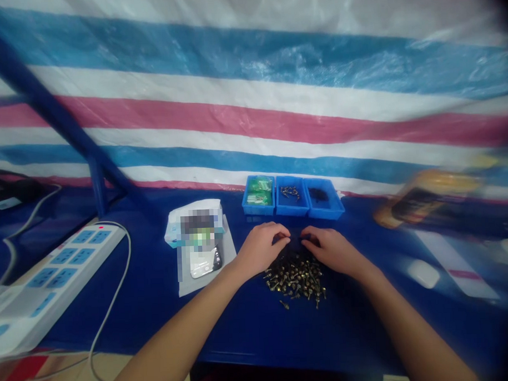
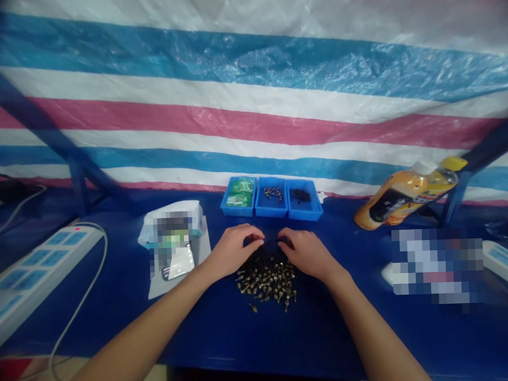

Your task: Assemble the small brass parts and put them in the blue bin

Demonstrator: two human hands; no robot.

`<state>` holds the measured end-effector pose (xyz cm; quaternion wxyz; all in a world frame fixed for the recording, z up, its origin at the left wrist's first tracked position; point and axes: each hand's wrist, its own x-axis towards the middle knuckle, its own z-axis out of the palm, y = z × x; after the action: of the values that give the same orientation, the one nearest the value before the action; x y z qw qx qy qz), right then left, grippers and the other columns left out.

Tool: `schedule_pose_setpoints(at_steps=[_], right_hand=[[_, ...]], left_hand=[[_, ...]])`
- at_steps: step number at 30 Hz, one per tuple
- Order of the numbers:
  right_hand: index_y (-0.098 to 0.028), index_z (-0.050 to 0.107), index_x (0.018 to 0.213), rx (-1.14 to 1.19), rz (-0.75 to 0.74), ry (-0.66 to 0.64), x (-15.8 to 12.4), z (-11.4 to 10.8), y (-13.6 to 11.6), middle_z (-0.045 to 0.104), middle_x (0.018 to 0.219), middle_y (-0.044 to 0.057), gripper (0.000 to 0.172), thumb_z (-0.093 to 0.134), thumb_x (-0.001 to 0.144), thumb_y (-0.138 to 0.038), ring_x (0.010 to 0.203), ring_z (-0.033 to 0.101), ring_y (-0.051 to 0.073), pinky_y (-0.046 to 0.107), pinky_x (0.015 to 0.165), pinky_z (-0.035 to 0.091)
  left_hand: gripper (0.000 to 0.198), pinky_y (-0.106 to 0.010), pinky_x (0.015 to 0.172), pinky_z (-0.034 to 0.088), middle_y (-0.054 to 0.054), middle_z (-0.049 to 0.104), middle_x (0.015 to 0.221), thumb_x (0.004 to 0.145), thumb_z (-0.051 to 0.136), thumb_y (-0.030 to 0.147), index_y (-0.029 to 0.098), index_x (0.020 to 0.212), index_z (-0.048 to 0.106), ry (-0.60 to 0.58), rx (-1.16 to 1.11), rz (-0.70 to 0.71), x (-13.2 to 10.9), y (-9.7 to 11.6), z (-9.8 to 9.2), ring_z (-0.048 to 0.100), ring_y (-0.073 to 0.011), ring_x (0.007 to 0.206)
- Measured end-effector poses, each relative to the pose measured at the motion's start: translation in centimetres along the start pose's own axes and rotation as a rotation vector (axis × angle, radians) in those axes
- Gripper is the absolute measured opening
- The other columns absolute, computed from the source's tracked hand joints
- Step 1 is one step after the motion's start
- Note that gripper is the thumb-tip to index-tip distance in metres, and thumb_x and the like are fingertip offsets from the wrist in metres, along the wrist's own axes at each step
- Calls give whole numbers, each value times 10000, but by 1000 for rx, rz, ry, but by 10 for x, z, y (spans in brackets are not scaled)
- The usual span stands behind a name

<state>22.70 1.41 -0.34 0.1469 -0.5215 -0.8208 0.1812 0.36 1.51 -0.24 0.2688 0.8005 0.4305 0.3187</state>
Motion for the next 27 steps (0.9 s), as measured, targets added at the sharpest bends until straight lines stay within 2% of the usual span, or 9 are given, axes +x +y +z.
schedule_pose_setpoints(at_steps=[4, 7, 13, 22, 27], right_hand=[[-243, 638, 1027, 112, -34, 14, -1, -4, -8, 647, 725, -17, 169, 541, 890, -258, 643, 580, 155, 274, 622, 396], [-235, 632, 1045, 267, -95, 8, -2, -7, -16, 666, 825, -9, 191, 550, 873, -213, 699, 589, 146, 265, 662, 435], [-224, 661, 973, 450, -121, 26, -2, -6, -22, 690, 925, 11, 160, 548, 926, -327, 826, 620, 168, 281, 743, 463], [-215, 636, 943, 564, -64, 45, 0, 0, -26, 662, 870, 5, 185, 532, 932, -367, 780, 585, 161, 272, 696, 432], [-195, 602, 800, 625, 34, 71, 4, 2, -21, 592, 711, -17, 261, 499, 943, -388, 640, 512, 128, 255, 600, 382]], left_hand=[[70, -259, 751, 446, 15, 678, 874, 873, 618, 207, 216, 890, 685, 72, -86, -17, 1, 5, 0, 613, -136, 804], [69, -252, 745, 447, 19, 681, 865, 871, 619, 205, 213, 887, 686, 119, -120, -29, 1, 6, 0, 614, -128, 787], [79, -258, 742, 443, 14, 682, 848, 878, 614, 231, 206, 888, 688, 140, -142, -47, 1, 7, 0, 613, -130, 777], [90, -245, 712, 449, 5, 686, 856, 874, 622, 257, 204, 878, 694, 138, -203, -56, 0, 12, -2, 607, -129, 765], [178, -253, 705, 455, -6, 688, 905, 894, 595, 324, 222, 1015, 677, 161, -236, -103, 1, 11, 0, 623, -142, 801]])
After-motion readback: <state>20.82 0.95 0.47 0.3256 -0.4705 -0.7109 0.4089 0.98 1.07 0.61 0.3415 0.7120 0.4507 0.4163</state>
